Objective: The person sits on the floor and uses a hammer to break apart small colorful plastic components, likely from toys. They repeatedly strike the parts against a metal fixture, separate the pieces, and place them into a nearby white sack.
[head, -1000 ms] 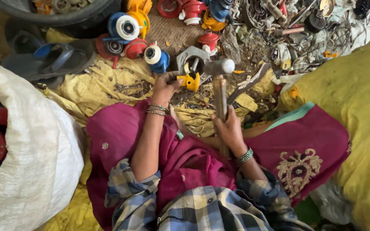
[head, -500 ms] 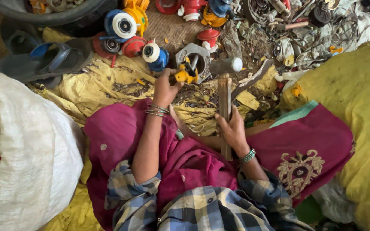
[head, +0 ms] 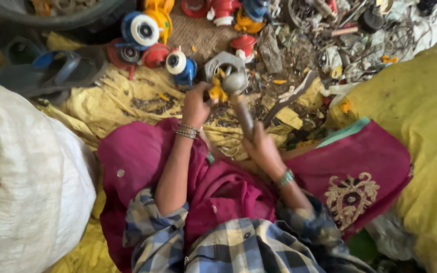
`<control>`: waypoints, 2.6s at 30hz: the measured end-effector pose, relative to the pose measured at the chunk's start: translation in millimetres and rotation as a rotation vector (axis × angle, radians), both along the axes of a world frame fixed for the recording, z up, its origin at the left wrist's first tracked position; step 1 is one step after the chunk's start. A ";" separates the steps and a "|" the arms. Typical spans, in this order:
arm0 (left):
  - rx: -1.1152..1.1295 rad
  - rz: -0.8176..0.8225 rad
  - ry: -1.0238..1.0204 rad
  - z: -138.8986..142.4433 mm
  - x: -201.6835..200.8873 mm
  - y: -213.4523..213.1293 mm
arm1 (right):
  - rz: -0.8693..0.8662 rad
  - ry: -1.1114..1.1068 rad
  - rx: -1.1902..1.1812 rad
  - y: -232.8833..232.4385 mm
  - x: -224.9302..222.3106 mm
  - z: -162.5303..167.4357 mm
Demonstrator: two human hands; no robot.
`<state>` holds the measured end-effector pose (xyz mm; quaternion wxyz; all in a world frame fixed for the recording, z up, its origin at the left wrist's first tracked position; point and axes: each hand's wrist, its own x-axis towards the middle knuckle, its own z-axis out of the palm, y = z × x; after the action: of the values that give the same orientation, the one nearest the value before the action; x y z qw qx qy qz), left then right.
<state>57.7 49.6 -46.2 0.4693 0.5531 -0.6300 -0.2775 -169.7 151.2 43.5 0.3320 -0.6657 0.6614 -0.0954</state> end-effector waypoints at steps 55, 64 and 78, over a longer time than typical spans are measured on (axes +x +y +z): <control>0.352 -0.112 0.965 0.4 3.8 -19.0 | -0.803 -0.839 0.192 -28.3 -75.1 -79.6; 0.345 -0.185 1.139 9.8 -4.0 -5.7 | -0.278 -0.793 0.001 -68.4 -14.5 16.3; 0.435 -0.122 1.054 -11.1 -21.0 -8.2 | 0.174 -0.333 -0.509 -93.0 41.4 24.7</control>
<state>36.7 41.4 -57.3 0.5786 0.3862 -0.2700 -0.6657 -128.3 58.2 68.1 0.2655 -0.7566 0.4936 -0.3368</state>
